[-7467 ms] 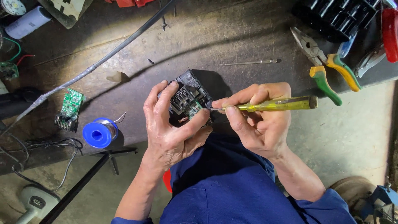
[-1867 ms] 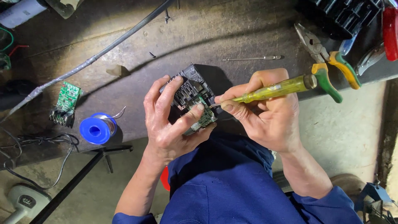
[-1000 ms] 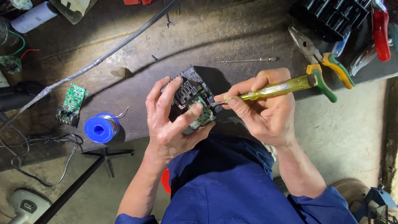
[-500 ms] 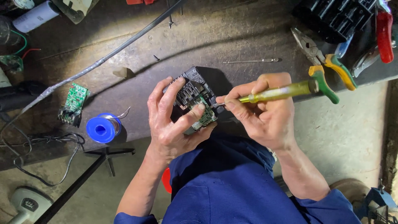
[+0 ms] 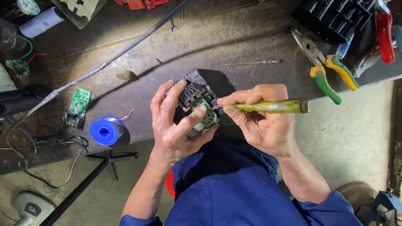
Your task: The person is inspecting a circuit board, rotating it for visual check, and using a screwdriver to probe or adjust components within its housing.
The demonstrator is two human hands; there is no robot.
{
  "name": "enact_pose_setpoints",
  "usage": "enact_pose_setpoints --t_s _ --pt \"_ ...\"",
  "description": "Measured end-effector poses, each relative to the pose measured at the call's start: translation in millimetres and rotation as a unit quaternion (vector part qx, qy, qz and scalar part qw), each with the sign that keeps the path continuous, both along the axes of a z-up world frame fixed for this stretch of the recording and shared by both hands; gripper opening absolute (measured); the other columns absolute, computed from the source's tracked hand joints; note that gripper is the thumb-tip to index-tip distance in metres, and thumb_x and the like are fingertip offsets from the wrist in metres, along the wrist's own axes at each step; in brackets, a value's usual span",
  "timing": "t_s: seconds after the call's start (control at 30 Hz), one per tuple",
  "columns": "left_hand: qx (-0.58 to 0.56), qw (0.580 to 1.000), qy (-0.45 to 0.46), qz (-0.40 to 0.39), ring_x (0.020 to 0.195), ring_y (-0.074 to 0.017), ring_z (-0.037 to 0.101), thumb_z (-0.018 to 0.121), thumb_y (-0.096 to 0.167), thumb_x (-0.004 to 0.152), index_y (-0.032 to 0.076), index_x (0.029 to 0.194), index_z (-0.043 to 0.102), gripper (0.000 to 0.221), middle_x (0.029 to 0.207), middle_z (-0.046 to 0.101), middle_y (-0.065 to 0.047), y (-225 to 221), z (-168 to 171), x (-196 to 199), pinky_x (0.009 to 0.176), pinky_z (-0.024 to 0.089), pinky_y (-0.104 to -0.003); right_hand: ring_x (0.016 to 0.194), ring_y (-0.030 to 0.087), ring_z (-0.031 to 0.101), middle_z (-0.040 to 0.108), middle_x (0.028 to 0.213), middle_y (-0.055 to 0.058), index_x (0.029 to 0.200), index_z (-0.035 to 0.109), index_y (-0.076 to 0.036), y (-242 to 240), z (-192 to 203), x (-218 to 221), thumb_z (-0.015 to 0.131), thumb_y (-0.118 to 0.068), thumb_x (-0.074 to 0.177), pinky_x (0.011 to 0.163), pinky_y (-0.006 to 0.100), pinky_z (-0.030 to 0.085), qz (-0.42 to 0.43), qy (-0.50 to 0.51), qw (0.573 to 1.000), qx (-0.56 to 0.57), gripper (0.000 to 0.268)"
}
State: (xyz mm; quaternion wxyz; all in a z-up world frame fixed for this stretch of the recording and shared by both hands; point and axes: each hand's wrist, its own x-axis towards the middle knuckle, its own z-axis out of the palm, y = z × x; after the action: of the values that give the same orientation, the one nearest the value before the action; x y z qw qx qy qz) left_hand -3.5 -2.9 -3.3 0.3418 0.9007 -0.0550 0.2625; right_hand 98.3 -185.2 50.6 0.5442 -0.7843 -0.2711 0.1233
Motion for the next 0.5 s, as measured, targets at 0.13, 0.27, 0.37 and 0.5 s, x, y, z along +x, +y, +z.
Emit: enact_pose_setpoints --t_s 0.13,0.27,0.37,0.5 --pt "0.013 0.999 0.015 0.049 0.121 -0.0547 0.056 0.087 0.035 0.089 0.014 0.112 0.066 0.038 0.138 0.052 -0.031 -12 5 -5 0.105 0.052 -0.063 0.085 0.030 0.082 0.069 0.092 0.014 0.093 0.043 -0.001 1 -4 3 0.065 -0.004 0.099 0.069 0.025 0.064 0.006 0.050 0.995 0.083 0.023" --pt "0.067 0.981 0.019 0.179 0.118 -0.0481 0.057 0.082 0.052 0.087 0.019 0.108 0.066 0.042 0.132 0.053 -0.027 -40 2 -16 0.100 0.055 -0.058 0.082 0.035 0.082 0.049 0.105 0.014 0.091 0.066 0.012 8 2 11 0.062 -0.007 0.101 0.070 0.029 0.068 -0.040 0.042 0.997 0.048 0.022" --pt "0.046 0.968 -0.010 0.248 0.121 -0.0441 0.056 0.076 0.058 0.089 0.024 0.115 0.063 0.045 0.137 0.048 -0.022 -60 -16 -25 0.104 0.054 -0.055 0.080 0.038 0.081 0.053 0.105 0.018 0.096 0.042 0.008 11 -4 16 0.061 -0.001 0.101 0.073 0.035 0.071 -0.038 0.076 0.993 0.088 0.022" --pt "0.028 0.964 -0.024 0.263 0.126 -0.0417 0.050 0.074 0.059 0.091 0.027 0.122 0.059 0.047 0.141 0.041 -0.017 -65 -30 -21 0.106 0.053 -0.056 0.085 0.035 0.083 0.033 0.121 0.002 0.094 0.067 0.010 18 1 19 0.062 -0.008 0.103 0.072 0.027 0.069 -0.012 0.062 0.996 0.065 0.020"
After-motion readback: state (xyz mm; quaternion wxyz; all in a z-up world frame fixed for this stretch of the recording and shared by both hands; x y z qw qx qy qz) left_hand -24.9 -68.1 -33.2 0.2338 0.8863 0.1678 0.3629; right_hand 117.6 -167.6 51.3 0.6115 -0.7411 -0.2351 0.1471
